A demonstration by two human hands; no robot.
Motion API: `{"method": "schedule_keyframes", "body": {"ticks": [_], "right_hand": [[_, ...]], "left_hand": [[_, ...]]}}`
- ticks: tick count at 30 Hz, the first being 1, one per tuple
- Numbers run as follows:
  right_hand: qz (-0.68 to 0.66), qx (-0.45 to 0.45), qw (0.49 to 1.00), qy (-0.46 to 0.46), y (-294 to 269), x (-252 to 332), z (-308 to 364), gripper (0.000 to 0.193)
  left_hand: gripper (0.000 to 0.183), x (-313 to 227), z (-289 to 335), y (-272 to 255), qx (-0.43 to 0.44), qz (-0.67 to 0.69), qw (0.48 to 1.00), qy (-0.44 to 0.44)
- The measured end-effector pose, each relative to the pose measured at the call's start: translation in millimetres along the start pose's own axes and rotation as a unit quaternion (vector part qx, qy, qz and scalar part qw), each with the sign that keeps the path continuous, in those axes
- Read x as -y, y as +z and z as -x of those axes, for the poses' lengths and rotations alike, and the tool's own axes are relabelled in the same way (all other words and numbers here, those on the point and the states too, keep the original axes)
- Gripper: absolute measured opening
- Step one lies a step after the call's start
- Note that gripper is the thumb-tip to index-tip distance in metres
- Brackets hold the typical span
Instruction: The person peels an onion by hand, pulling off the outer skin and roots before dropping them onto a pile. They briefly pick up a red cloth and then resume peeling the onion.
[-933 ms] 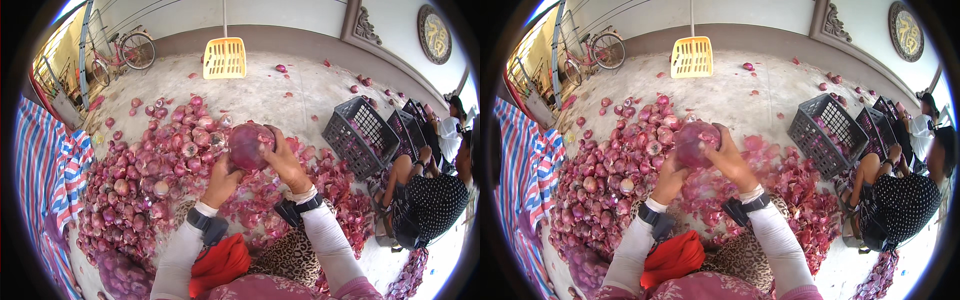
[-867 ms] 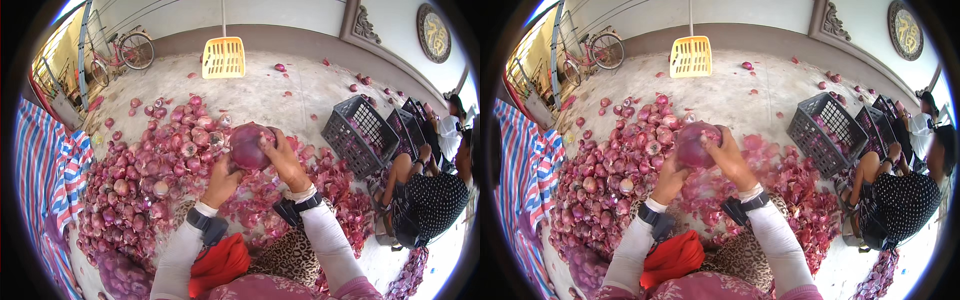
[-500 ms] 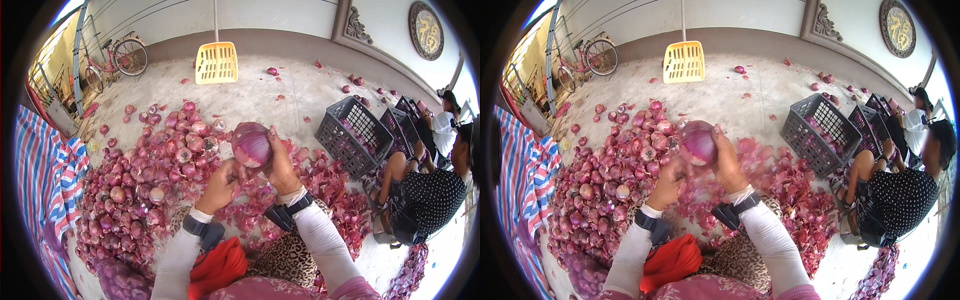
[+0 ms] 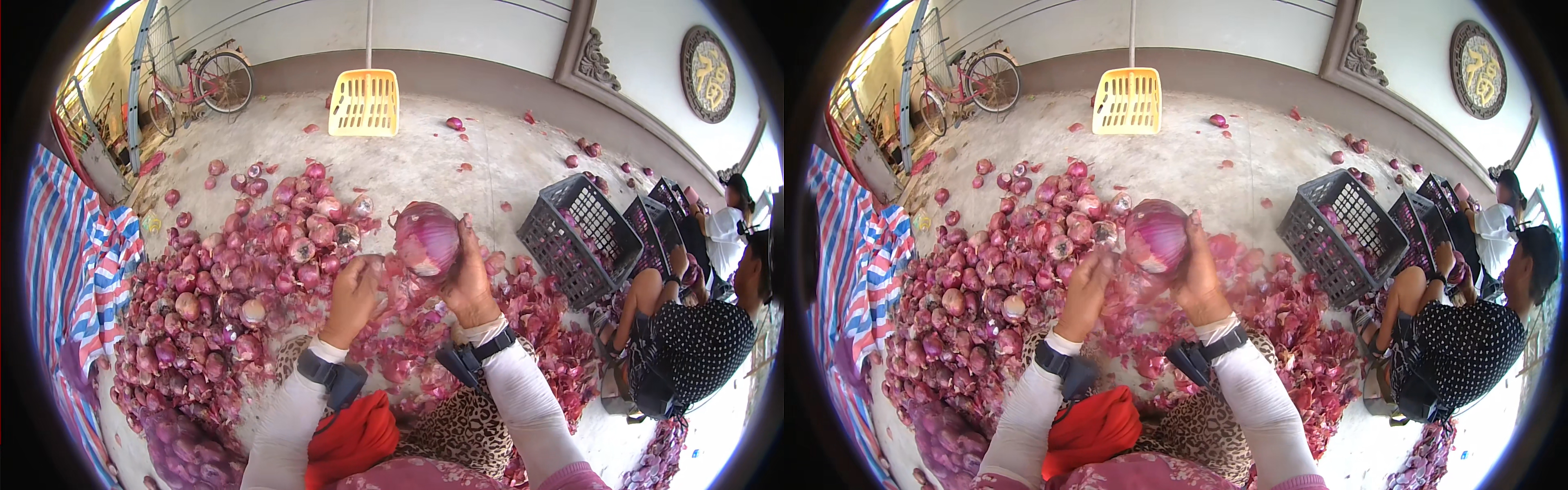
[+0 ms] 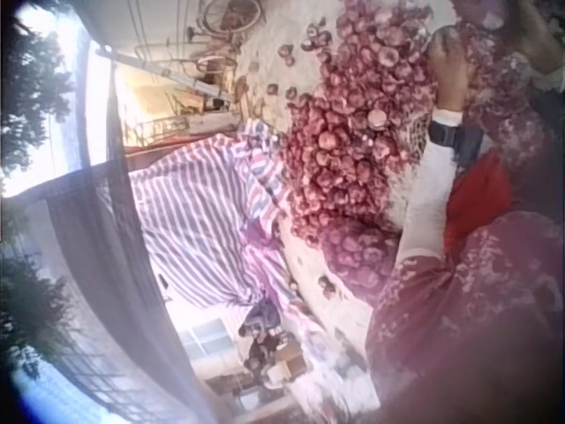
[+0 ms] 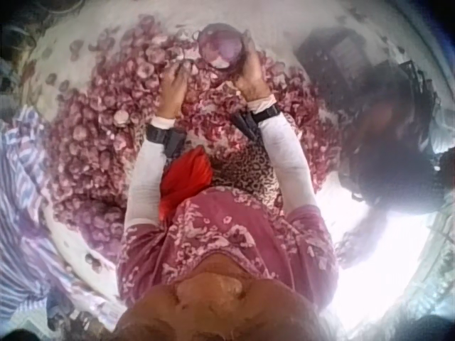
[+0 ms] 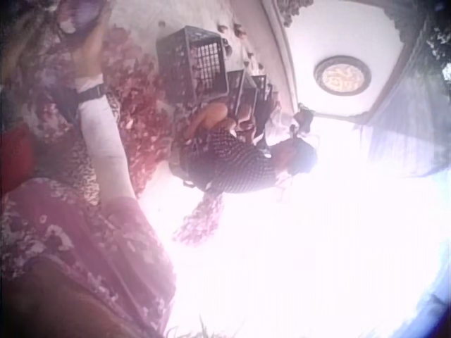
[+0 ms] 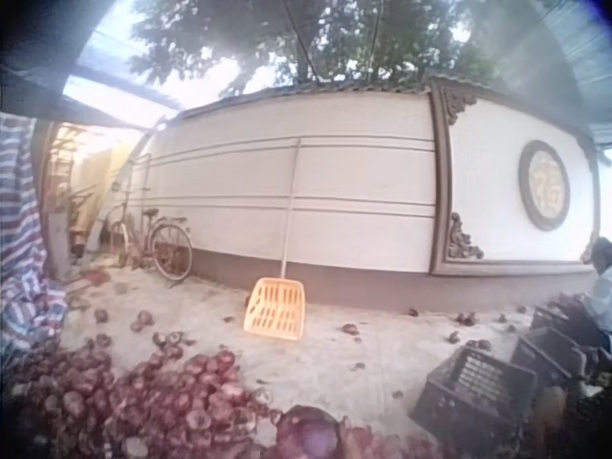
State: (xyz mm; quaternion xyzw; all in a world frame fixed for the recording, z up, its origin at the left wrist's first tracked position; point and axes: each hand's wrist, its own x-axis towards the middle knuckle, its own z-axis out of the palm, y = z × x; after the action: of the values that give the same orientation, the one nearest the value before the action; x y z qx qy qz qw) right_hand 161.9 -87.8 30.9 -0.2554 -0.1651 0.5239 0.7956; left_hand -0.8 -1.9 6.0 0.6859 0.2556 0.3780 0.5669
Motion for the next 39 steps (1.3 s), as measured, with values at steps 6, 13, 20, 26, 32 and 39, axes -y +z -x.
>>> {"method": "schedule_keyframes", "body": {"ticks": [6,13,20,26,32,39], "right_hand": [[0.145,-0.067,0.984,-0.078,-10.2,-15.7,-5.6,0.055],[0.269,-0.073,0.956,-0.092,12.0,-20.6,6.5,0.059],[0.249,-0.075,0.963,-0.063,10.0,-13.5,6.7,0.056],[0.241,-0.097,0.963,-0.065,-3.2,-15.9,2.2,0.044],[0.23,-0.089,0.967,-0.063,-5.0,-14.4,0.5,0.041],[0.197,-0.05,0.979,-0.03,-14.9,-12.3,-3.8,0.048]], "left_hand": [[0.049,-3.9,0.6,3.8,0.039,0.105,0.993,-0.047],[0.036,-29.6,5.3,0.1,0.102,0.142,0.984,-0.045],[0.031,-17.0,3.3,-6.7,0.151,0.113,0.981,-0.033],[0.029,-19.0,4.6,-6.3,0.159,0.048,0.984,-0.058],[0.033,-8.8,1.6,-2.0,0.135,0.09,0.986,-0.046],[0.032,-7.2,0.3,1.7,0.102,0.103,0.986,-0.078]]}}
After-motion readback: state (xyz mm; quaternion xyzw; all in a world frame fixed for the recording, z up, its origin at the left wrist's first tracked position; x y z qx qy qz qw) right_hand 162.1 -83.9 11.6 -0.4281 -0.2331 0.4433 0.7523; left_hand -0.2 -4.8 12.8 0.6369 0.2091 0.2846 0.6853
